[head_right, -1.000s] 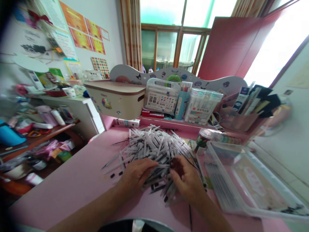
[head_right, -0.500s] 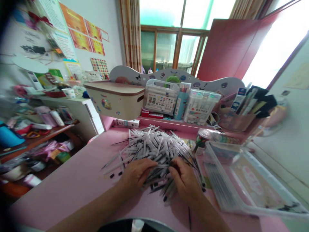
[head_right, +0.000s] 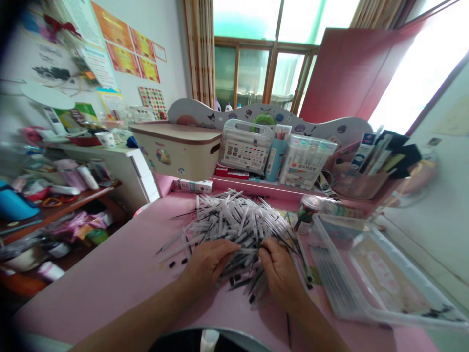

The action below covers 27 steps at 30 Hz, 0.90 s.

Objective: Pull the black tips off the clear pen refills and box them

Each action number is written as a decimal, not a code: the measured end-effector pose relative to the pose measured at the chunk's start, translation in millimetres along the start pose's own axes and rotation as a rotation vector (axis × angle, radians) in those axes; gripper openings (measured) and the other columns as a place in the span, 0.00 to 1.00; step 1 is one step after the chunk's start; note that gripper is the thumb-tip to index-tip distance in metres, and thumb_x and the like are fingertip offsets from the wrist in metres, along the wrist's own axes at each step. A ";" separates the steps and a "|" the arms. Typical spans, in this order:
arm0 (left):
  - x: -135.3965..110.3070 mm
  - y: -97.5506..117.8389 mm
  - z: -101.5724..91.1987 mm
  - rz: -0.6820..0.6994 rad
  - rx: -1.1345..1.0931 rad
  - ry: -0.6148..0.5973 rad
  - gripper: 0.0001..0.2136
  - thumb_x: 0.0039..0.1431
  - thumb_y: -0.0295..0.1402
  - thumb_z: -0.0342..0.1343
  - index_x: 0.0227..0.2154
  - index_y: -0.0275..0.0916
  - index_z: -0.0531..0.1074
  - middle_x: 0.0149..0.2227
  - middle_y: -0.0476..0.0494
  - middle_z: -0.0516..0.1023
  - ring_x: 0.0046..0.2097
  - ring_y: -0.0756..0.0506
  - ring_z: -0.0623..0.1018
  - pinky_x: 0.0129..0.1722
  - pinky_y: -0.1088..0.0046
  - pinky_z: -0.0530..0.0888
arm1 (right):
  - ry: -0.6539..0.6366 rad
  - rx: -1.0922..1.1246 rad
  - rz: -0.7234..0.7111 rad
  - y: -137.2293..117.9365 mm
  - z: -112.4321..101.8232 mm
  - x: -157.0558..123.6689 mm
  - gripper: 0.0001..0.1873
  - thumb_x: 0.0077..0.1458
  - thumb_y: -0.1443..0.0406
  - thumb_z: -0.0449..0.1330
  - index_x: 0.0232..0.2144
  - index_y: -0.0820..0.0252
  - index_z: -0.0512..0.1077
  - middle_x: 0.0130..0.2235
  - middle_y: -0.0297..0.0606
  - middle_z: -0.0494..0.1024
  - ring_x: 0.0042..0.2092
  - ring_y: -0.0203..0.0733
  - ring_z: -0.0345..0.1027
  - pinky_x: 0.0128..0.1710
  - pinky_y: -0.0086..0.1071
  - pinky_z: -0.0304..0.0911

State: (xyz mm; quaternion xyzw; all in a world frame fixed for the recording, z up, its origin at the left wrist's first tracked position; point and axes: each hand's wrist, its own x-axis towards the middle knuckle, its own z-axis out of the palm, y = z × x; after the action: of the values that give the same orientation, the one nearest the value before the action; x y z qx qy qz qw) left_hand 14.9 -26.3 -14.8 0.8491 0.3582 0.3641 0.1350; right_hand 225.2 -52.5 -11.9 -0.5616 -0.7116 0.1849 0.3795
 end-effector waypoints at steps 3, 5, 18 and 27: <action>-0.8 0.5 1.3 0.001 0.005 0.007 0.11 0.64 0.25 0.51 0.39 0.40 0.79 0.35 0.42 0.82 0.37 0.44 0.81 0.39 0.70 0.74 | -0.007 0.029 0.018 -2.2 1.4 0.4 0.17 0.64 0.57 0.46 0.26 0.57 0.63 0.26 0.32 0.67 0.30 0.39 0.63 0.31 0.32 0.58; -0.5 1.5 0.4 -0.016 -0.007 0.009 0.11 0.64 0.26 0.50 0.40 0.40 0.78 0.36 0.42 0.82 0.37 0.44 0.81 0.40 0.69 0.74 | -0.002 0.061 0.031 -0.8 1.1 0.4 0.16 0.65 0.57 0.47 0.28 0.57 0.65 0.26 0.32 0.68 0.30 0.39 0.64 0.32 0.31 0.58; 5.0 -4.7 -2.2 -0.458 -0.686 0.261 0.05 0.67 0.33 0.48 0.43 0.40 0.64 0.37 0.47 0.75 0.37 0.48 0.79 0.42 0.69 0.76 | -0.114 -0.158 -0.271 5.5 1.3 0.6 0.13 0.53 0.76 0.49 0.34 0.59 0.70 0.36 0.39 0.72 0.39 0.42 0.67 0.39 0.34 0.63; 5.2 -4.5 -0.4 -0.415 -0.663 0.248 0.06 0.66 0.31 0.48 0.44 0.41 0.65 0.36 0.48 0.75 0.37 0.48 0.77 0.41 0.69 0.76 | -0.107 -0.583 -0.226 -4.9 28.6 -9.3 0.13 0.51 0.75 0.57 0.39 0.59 0.73 0.43 0.45 0.73 0.44 0.52 0.64 0.46 0.44 0.63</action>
State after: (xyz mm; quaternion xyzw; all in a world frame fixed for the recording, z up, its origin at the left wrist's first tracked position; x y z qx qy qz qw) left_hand 14.9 -19.5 -14.0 0.6190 0.3986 0.5245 0.4277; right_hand 201.3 -58.0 -30.1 -0.5534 -0.8116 -0.0411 0.1827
